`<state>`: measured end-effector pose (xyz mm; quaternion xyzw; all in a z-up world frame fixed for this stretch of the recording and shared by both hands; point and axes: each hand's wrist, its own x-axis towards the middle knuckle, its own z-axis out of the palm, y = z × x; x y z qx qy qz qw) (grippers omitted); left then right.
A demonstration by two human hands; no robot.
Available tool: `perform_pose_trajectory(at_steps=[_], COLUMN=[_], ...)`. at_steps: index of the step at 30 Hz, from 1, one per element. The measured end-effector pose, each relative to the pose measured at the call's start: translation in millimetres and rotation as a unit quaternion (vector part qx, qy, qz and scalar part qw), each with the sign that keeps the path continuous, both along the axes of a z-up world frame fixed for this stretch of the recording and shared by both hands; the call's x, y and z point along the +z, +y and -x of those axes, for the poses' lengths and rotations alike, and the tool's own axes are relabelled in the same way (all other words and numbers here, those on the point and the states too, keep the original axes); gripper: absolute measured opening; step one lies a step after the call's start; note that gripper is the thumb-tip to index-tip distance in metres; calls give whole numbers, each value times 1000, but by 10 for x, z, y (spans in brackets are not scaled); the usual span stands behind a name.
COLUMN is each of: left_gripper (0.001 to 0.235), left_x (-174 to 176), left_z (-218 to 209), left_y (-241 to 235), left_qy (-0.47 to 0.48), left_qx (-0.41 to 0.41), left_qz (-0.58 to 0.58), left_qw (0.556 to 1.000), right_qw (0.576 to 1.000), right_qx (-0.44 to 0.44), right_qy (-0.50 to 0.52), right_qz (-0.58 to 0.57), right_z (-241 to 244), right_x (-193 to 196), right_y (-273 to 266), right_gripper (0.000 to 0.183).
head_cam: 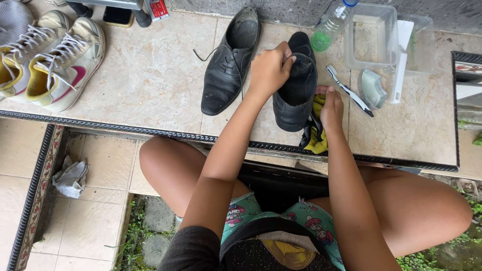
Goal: Polishing and cleaning a pair of black dress shoes with a cloth and sponge.
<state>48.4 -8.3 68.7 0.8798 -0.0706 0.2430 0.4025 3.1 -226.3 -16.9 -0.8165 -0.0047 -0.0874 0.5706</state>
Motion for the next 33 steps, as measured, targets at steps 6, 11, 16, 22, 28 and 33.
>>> perform_pose_trajectory(at_steps=[6,11,16,22,28,33], left_gripper=[10,11,14,12,17,29], left_x=[85,105,-26,-511,-305,-307], left_z=[145,212,307,413,358,160], left_y=[-65,-58,-18,-122,-69,-37], left_qy=[22,-15,39,-37,-4,63], left_qx=[-32,15,43,87,57,4], left_qz=[7,-16,-18,-49,-45,-209], left_qw=[999,1000,998,994,997,976], right_qw=[999,1000,999,998,985,966], right_qx=[-21,1,21,-15,-67,-159], right_qy=[4,7,-14,-22,-48,-87], right_qz=[28,-10,-35,-63,-153,-183], right_z=[6,33,84,57,149,250], right_x=[-79,23,84,75,86,50], right_y=[-72,-35,56,-92,-216,-367], right_gripper=[57,54,57,60,43,23])
